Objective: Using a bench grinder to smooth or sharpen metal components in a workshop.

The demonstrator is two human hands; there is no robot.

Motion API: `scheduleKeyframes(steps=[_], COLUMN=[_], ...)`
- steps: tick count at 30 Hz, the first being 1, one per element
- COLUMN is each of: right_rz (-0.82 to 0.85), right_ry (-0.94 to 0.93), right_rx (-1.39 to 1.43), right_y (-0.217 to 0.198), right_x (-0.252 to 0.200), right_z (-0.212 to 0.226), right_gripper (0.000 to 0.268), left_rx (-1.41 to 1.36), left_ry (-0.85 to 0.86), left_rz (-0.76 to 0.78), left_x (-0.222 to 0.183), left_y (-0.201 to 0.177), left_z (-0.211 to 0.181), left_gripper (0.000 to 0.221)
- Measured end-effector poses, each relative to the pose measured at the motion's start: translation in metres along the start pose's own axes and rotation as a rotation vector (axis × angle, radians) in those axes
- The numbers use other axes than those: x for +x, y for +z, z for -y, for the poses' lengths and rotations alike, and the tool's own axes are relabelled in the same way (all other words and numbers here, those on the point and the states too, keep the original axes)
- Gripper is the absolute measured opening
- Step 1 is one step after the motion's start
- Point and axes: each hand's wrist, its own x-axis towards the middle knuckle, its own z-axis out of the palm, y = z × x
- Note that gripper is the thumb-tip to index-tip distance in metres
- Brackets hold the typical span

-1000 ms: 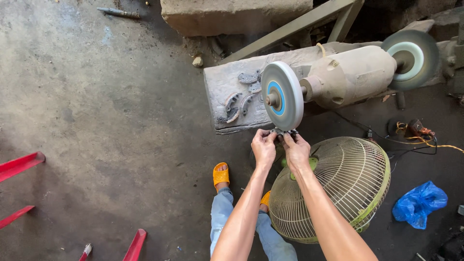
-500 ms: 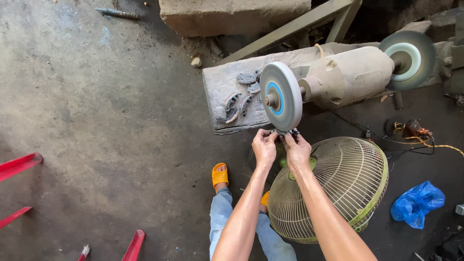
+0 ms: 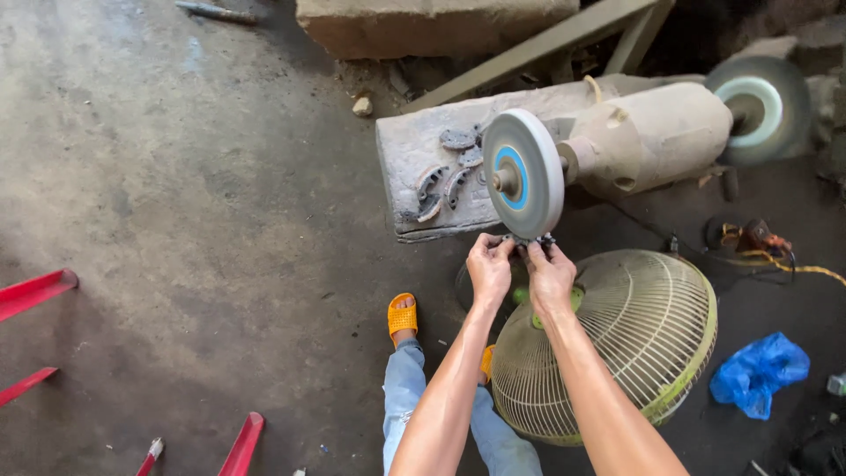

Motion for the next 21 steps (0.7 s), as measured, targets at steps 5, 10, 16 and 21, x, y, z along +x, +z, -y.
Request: scheduleKeyframes(steps=[5, 10, 16, 21], right_rz=[0.026, 0.015, -0.02, -0.03], right_ry=[0.043, 0.038, -0.006, -0.03], right_rx=[0.024, 0.042, 0.046, 0.008], right_y=[0.002, 0.002, -0.003, 0.001], right_x=[0.007, 0.003, 0.005, -0.006], right_z=[-0.024, -0.011, -0.007, 0.009], right_gripper=[0.012, 0.009, 0.011, 0.014], left_rx=[0.044, 0.094, 0.087, 0.018], left_ry=[0.008, 0.019, 0.02, 0.012], left_rz=[-0.036, -0.004, -0.015, 0.023], left_x=[-0.001, 0.003, 0.002, 0.001], left_y=[-0.02, -0.01, -0.001, 0.007], left_z=[-0.012, -0.009, -0.003, 0.005], left_gripper=[0.006, 0.007, 0.008, 0.006])
